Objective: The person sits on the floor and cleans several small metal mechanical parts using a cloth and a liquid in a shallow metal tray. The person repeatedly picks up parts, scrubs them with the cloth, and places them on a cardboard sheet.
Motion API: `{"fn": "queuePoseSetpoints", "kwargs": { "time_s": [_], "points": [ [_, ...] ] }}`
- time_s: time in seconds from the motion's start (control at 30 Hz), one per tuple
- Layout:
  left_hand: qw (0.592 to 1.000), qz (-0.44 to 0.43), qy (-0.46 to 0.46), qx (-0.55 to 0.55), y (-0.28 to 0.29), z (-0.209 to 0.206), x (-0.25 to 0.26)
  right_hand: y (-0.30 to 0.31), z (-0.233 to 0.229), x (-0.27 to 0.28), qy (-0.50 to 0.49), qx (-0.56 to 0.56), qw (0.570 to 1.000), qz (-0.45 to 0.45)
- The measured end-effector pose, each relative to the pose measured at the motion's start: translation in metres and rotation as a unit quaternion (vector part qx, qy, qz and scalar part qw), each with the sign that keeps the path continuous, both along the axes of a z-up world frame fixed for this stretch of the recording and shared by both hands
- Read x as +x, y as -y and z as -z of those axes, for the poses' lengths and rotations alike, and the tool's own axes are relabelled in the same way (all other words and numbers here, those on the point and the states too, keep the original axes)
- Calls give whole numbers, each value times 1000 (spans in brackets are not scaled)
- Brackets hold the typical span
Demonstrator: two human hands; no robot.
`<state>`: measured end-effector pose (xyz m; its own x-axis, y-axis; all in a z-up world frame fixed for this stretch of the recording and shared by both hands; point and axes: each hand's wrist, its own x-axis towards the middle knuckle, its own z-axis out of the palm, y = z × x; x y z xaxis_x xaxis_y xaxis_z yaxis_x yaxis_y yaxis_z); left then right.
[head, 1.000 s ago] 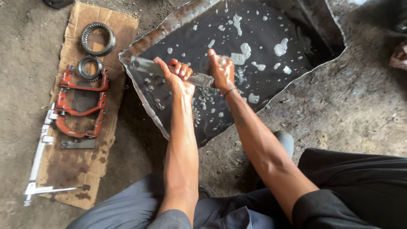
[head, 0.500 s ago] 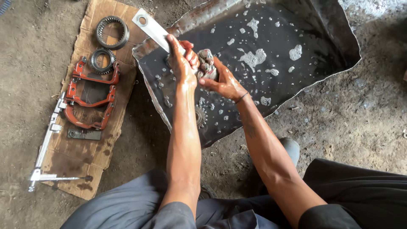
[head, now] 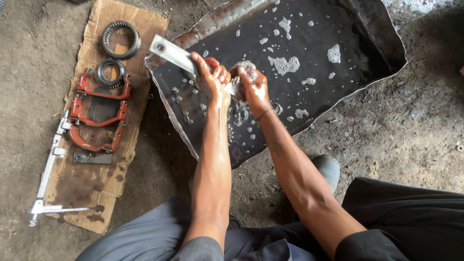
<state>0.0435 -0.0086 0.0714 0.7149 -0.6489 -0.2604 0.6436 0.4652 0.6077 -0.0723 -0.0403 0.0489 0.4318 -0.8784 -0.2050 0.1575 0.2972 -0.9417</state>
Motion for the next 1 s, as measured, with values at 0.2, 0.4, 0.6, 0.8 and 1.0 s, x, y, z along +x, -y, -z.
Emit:
{"fn": "queuePoseSetpoints", "kwargs": {
  "time_s": [0.2, 0.4, 0.6, 0.8, 1.0],
  "points": [
    [1000, 0, 11, 21, -1, -4, 10, 8, -22, -26, 86, -18, 973, -212],
    [1000, -16, -4, -4, 3, 13, 1, -9, 4, 3, 7, -125, 992, -27],
    [999, 37, 34, -21, 0, 12, -8, 0, 19, 8, -27, 44, 996, 67],
    [995, 32, 91, -5, -2, -15, 2, 8, -3, -25, 238, 209, 941, -115],
    [992, 47, 119, -21, -7, -37, 14, 6, -23, -30, 271, 190, 923, -194]
  ]
}}
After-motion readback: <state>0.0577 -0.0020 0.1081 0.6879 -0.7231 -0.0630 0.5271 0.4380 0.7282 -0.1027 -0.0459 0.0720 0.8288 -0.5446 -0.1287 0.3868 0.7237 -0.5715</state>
